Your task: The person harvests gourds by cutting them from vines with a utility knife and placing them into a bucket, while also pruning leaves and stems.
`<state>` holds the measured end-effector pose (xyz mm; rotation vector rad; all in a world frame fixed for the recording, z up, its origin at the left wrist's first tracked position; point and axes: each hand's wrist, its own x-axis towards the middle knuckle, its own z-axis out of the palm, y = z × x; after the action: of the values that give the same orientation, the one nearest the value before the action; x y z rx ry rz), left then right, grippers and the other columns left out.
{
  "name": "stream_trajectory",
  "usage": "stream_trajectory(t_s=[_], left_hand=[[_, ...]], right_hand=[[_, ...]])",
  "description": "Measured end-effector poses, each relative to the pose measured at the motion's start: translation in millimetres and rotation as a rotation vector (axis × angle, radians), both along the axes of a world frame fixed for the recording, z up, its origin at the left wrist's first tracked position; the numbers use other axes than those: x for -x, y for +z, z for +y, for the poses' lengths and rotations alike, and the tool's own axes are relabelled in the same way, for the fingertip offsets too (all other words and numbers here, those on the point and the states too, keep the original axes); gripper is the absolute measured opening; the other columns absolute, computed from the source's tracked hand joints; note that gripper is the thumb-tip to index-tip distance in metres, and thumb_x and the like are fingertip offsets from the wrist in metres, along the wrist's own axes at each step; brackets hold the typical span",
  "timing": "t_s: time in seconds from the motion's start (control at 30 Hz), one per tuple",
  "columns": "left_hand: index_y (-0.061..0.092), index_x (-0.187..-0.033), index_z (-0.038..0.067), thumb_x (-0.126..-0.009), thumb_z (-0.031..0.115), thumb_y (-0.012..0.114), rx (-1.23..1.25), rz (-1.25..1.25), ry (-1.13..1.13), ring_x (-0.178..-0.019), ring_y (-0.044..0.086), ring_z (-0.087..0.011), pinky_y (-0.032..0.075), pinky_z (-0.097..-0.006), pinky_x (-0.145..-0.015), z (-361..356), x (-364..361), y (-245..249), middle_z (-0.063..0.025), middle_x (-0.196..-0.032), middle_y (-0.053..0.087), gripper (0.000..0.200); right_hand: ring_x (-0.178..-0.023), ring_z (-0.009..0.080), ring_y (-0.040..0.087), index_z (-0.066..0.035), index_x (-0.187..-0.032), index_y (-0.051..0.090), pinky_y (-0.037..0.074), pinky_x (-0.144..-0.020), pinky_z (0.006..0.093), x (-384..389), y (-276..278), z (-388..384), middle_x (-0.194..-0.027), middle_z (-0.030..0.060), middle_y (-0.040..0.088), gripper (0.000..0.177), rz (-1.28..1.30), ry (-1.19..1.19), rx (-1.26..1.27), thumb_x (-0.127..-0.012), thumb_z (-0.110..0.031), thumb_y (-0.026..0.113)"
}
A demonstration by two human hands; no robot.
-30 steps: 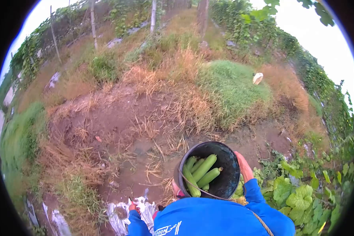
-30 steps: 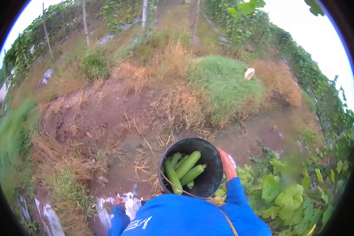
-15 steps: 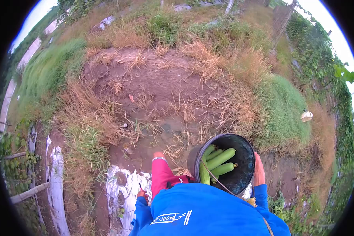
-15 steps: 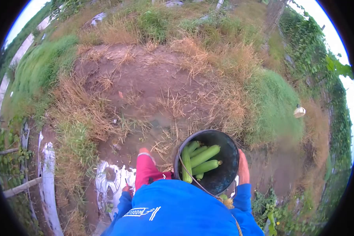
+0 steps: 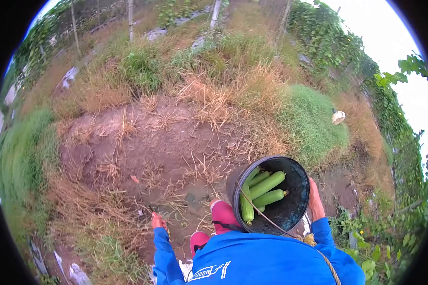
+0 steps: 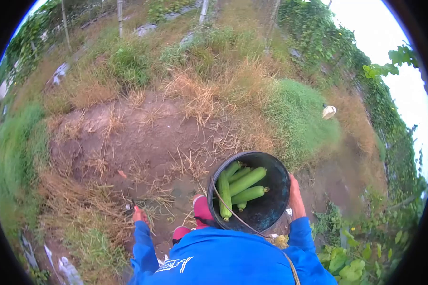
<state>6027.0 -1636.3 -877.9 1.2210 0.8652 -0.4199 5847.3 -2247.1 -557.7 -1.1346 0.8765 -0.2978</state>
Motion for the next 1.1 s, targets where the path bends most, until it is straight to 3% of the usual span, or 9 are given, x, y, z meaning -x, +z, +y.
stream_trajectory(t_s=[0.17, 0.37, 0.43, 0.47, 0.53, 0.63, 0.8, 0.97, 1.1], left_hand=[[0.05, -0.088, 0.017, -0.086, 0.034, 0.061, 0.149, -0.266, -0.192, -0.041, 0.039, -0.0087, 0.028, -0.0251, -0.034, -126.3, -239.7, 62.5, 0.0018, -0.06, 0.047, 0.021], [0.053, -0.09, 0.011, -0.095, 0.023, 0.056, -0.041, -1.008, -0.861, -0.047, 0.041, -0.0038, 0.031, -0.0214, -0.04, -273.3, -555.9, 310.6, 0.0041, -0.064, 0.049, 0.014], [0.056, -0.096, 0.009, -0.095, 0.022, 0.056, -0.19, -1.174, -0.757, -0.046, 0.04, -0.0024, 0.029, -0.0203, -0.039, -297.6, -679.9, 334.4, 0.0043, -0.064, 0.049, 0.013], [0.057, -0.101, 0.009, -0.096, 0.023, 0.055, -0.126, -1.05, -0.792, -0.043, 0.038, -0.002, 0.028, -0.0201, -0.037, -296.2, -730.6, 348.9, 0.0045, -0.062, 0.047, 0.015], [0.052, -0.088, 0.012, -0.096, 0.026, 0.053, -0.211, -0.909, -0.599, -0.038, 0.035, -0.0038, 0.026, -0.0211, -0.033, -303.3, -794.5, 358.9, 0.0042, -0.057, 0.044, 0.017], [0.045, -0.08, 0.013, -0.094, 0.029, 0.053, -0.11, -0.622, -0.454, -0.036, 0.039, -0.0089, 0.029, -0.0251, -0.029, -325.5, -845.2, 345.4, 0.0006, -0.055, 0.045, 0.023], [0.048, -0.081, 0.014, -0.093, 0.024, 0.054, -0.168, -0.533, -0.784, -0.037, 0.039, -0.0092, 0.03, -0.0253, -0.03, -418.0, -868.3, 348.6, -0.0004, -0.057, 0.048, 0.017], [0.049, -0.079, 0.013, -0.093, 0.025, 0.055, -0.12, -0.429, -1.014, -0.037, 0.039, -0.0085, 0.029, -0.0248, -0.032, -510.9, -891.8, 346.5, -0.0007, -0.058, 0.049, 0.019], [0.05, -0.08, 0.012, -0.093, 0.026, 0.056, -0.097, -0.341, -1.082, -0.036, 0.041, -0.01, 0.03, -0.0262, -0.031, -566.6, -926.4, 283.6, -0.0017, -0.058, 0.05, 0.02]], right_hand=[[-0.077, 0.0159, 0.064, -0.006, -0.102, 0.065, 0.053, -0.07, 0.0317, -79.2, -29.6, -9.9, -0.091, 0.0039, 0.07, 0.037, 0.085, -0.106, 0.06, -0.099, -0.034, 0.042], [-0.089, 0.0194, 0.065, -0.004, -0.11, 0.065, 0.052, -0.08, 0.0331, -225.1, -48.6, -57.3, -0.1, 0.0078, 0.07, 0.039, 0.104, -0.173, -0.021, -0.098, -0.033, 0.041], [-0.103, 0.0253, 0.064, -0.003, -0.122, 0.061, 0.049, -0.093, 0.0386, -286.6, -41.3, -86.7, -0.115, 0.0123, 0.068, 0.053, 0.108, -0.22, -0.086, -0.099, -0.041, 0.033], [-0.103, 0.0249, 0.064, -0.003, -0.121, 0.062, 0.049, -0.094, 0.0391, -310.4, -23.2, -86.0, -0.115, 0.0126, 0.068, 0.054, 0.14, -0.249, -0.144, -0.099, -0.042, 0.032], [-0.101, 0.0243, 0.065, -0.002, -0.12, 0.062, 0.05, -0.092, 0.039, -369.7, 6.6, -93.7, -0.113, 0.0138, 0.068, 0.056, 0.209, -0.316, -0.183, -0.099, -0.045, 0.032], [-0.091, 0.0222, 0.067, -0.002, -0.115, 0.064, 0.052, -0.084, 0.0366, -425.0, 8.7, -137.0, -0.105, 0.0115, 0.07, 0.051, 0.067, -0.336, -0.235, -0.099, -0.043, 0.037], [-0.076, 0.0181, 0.064, -0.003, -0.104, 0.066, 0.052, -0.072, 0.0328, -482.5, 22.6, -190.7, -0.09, 0.0066, 0.07, 0.038, 0.182, -0.416, -0.136, -0.098, -0.034, 0.044], [-0.08, 0.0203, 0.067, -0.002, -0.104, 0.066, 0.054, -0.076, 0.0349, -500.4, 41.8, -213.9, -0.094, 0.0091, 0.071, 0.039, 0.082, -0.52, -0.26, -0.099, -0.032, 0.042], [-0.084, 0.0223, 0.068, -0.002, -0.107, 0.066, 0.054, -0.08, 0.0365, -495.9, 46.0, -234.8, -0.096, 0.0105, 0.072, 0.038, 0.13, -0.725, -0.273, -0.099, -0.028, 0.039]])
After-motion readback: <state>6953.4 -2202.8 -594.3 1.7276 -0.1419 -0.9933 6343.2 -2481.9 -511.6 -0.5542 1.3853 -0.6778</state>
